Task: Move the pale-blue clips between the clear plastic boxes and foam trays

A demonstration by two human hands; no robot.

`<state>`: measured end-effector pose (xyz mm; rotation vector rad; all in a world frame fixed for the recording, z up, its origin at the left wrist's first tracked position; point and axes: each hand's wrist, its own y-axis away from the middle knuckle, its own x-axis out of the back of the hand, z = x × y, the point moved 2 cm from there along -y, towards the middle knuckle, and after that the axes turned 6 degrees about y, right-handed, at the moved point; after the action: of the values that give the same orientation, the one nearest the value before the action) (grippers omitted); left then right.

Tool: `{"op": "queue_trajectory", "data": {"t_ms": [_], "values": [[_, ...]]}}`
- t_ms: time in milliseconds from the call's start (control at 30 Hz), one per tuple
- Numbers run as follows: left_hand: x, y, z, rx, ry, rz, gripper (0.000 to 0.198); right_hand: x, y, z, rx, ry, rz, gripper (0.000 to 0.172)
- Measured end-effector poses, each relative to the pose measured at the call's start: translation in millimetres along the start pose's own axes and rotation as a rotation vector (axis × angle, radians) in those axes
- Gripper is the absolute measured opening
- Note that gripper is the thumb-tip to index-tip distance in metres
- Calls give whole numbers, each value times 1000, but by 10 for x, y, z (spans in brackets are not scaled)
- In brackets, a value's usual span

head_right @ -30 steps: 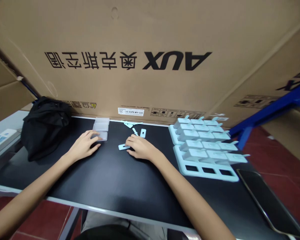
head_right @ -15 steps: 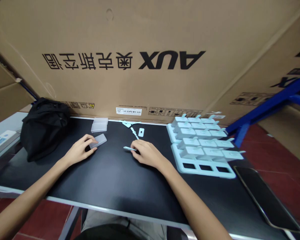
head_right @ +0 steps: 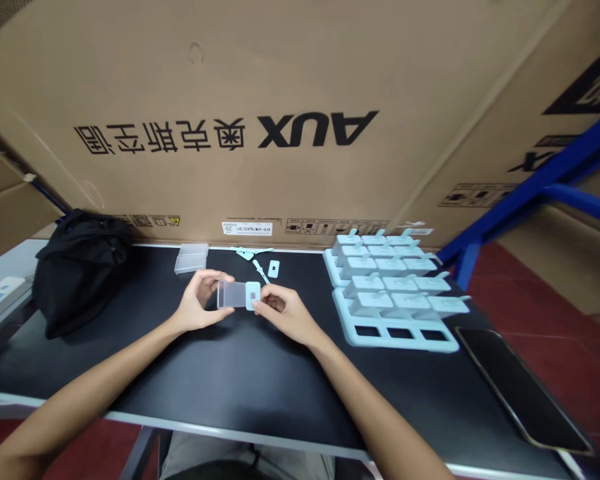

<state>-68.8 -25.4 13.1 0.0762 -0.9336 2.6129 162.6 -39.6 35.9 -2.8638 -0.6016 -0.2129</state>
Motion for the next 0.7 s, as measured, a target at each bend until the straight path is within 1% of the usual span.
{"op": "queue_trajectory", "data": {"t_ms": [100,233,300,400,567,700], "values": [[-151,-58,-111,35,43,-8,68,-7,-14,29,-37,-67,5,40],[-250,-73,-232,55,46,-2,74,-29,-28,78,-64,-111,-29,44],[-260,-73,-272,38,34,-12,74,-39,-29,111,-69,-146,-28,45],[-241,-71,-300,35,-4,-51,68,-62,-23,141,-87,-195,-16,45],[-195,-61,-281,75,-110,-121,67,-116,-12,124,-153,-136,3,48],[-193,-49,-256,80,-160,-198,71,-159,-11,147,-192,-144,1,51]]}}
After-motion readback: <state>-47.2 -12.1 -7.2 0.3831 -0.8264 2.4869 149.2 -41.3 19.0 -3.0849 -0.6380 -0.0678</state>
